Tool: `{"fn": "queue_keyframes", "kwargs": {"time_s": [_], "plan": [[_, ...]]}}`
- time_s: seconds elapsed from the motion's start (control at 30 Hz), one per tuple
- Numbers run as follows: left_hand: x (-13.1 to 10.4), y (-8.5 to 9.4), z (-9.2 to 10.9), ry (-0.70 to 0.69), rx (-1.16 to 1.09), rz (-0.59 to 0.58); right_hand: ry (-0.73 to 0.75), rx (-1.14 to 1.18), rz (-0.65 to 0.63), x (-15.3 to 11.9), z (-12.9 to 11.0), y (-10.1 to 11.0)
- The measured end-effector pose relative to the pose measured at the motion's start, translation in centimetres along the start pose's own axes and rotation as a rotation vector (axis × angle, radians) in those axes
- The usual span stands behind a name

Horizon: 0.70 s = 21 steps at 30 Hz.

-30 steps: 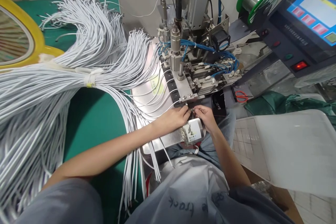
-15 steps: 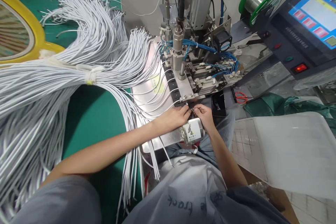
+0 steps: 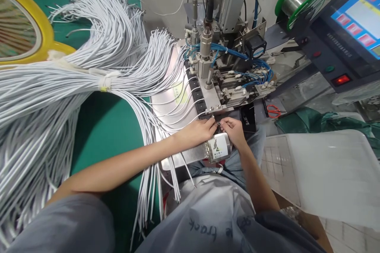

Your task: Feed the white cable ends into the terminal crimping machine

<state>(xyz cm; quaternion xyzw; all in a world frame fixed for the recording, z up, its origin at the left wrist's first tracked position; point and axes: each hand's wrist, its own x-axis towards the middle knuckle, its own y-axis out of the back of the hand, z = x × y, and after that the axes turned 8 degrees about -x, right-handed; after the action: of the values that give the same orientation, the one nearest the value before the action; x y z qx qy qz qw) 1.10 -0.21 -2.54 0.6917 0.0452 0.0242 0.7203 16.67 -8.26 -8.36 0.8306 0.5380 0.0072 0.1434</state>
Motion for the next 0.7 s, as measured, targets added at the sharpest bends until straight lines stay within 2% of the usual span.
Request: {"fn": "queue_keyframes", "kwargs": {"time_s": [0.27,0.43,0.53,0.7], "plan": [[0.0,0.0,0.0,-0.001,0.010,-0.004,-0.018,0.010,0.005,0.5,-0.7,0.0],[0.0,0.1,0.2,0.038,-0.014,-0.004,-0.095,0.041,-0.156,0.8,-0.8,0.2],[-0.2,0.7,0.7,0.079,-0.021,-0.008,-0.061,0.069,-0.239,0.9,-0.5,0.2],[-0.8,2.1,1.4,0.223,-0.062,-0.081,0.021,0.045,-0.242,1.2,0.4,0.1]]}}
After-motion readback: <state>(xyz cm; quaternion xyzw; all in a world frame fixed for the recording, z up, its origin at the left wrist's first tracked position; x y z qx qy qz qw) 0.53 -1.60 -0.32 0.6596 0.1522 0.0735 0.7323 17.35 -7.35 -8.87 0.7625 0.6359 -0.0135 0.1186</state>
